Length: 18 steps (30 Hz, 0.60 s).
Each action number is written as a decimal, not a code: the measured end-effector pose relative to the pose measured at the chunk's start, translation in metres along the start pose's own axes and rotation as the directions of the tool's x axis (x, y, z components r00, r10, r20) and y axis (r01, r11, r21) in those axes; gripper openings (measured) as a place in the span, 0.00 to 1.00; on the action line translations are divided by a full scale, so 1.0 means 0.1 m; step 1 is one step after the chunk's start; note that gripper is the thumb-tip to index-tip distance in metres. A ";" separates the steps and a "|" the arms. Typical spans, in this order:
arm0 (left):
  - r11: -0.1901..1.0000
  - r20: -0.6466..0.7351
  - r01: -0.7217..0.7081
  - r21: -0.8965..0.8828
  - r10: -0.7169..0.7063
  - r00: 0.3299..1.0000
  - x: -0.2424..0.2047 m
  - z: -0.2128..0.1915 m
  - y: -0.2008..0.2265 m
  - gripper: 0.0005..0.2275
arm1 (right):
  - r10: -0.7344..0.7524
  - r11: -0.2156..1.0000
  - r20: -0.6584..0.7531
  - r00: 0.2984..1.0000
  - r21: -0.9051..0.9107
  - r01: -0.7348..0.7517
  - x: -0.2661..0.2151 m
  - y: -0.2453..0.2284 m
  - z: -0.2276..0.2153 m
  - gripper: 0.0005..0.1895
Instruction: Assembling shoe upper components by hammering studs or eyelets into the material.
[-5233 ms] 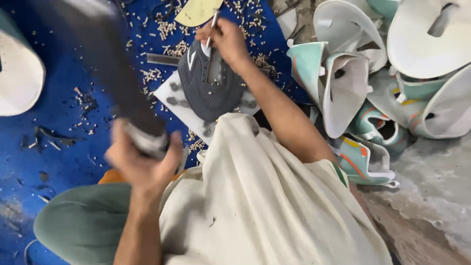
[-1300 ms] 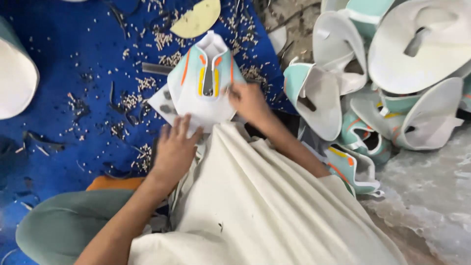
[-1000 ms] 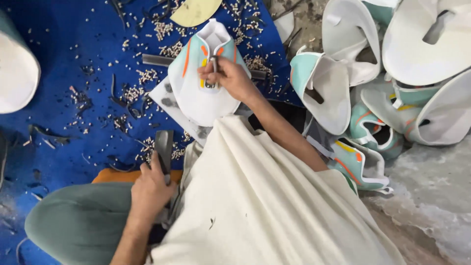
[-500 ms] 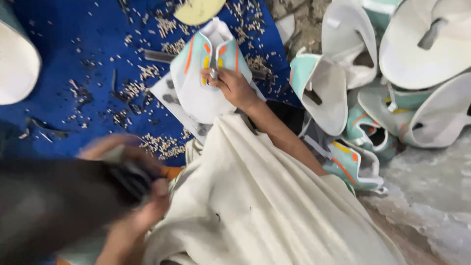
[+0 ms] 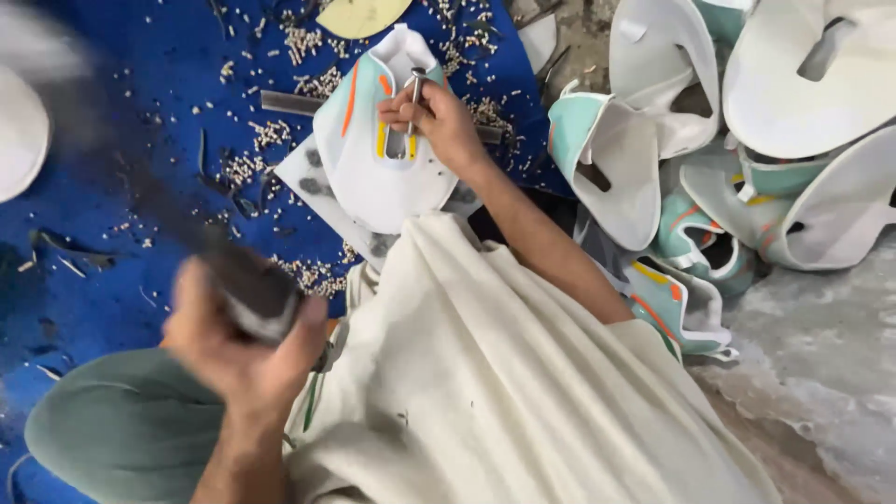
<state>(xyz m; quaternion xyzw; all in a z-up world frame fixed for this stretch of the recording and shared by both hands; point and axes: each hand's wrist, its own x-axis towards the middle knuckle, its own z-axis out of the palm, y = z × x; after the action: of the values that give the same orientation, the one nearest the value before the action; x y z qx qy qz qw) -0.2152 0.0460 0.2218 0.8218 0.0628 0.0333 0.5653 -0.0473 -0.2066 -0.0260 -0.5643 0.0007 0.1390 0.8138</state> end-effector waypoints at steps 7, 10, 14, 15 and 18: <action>0.991 0.014 -0.115 -0.073 0.116 0.993 -0.02 0.54 -1.16 0.16 | -0.196 0.800 0.155 0.968 -0.546 0.249 -0.26 -0.18 0.20 0.05; 0.976 0.118 -0.030 0.215 0.005 0.993 0.00 0.66 -1.36 0.17 | -0.194 0.765 0.157 0.968 -0.594 0.249 -0.22 0.03 0.09 0.07; 0.974 0.078 0.142 0.179 -0.158 0.984 0.10 0.37 -0.43 0.17 | -0.024 1.000 -0.038 0.999 -0.003 0.024 0.14 -0.07 -0.02 0.05; 0.971 0.084 0.153 0.183 -0.170 0.982 0.04 0.38 -0.48 0.17 | -0.011 1.000 -0.044 0.999 0.001 0.011 0.09 0.00 -0.01 0.05; 0.963 0.117 0.119 0.243 -0.151 0.982 0.09 0.46 -0.61 0.19 | -0.024 0.996 -0.019 1.000 -0.081 0.023 0.08 -0.10 0.02 0.06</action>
<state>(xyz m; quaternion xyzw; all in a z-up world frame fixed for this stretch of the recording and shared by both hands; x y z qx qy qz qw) -0.2042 0.0257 0.1483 0.8769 0.0839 -0.0686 0.4682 -0.0376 -0.2059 -0.0171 -0.5981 -0.0035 0.1238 0.7918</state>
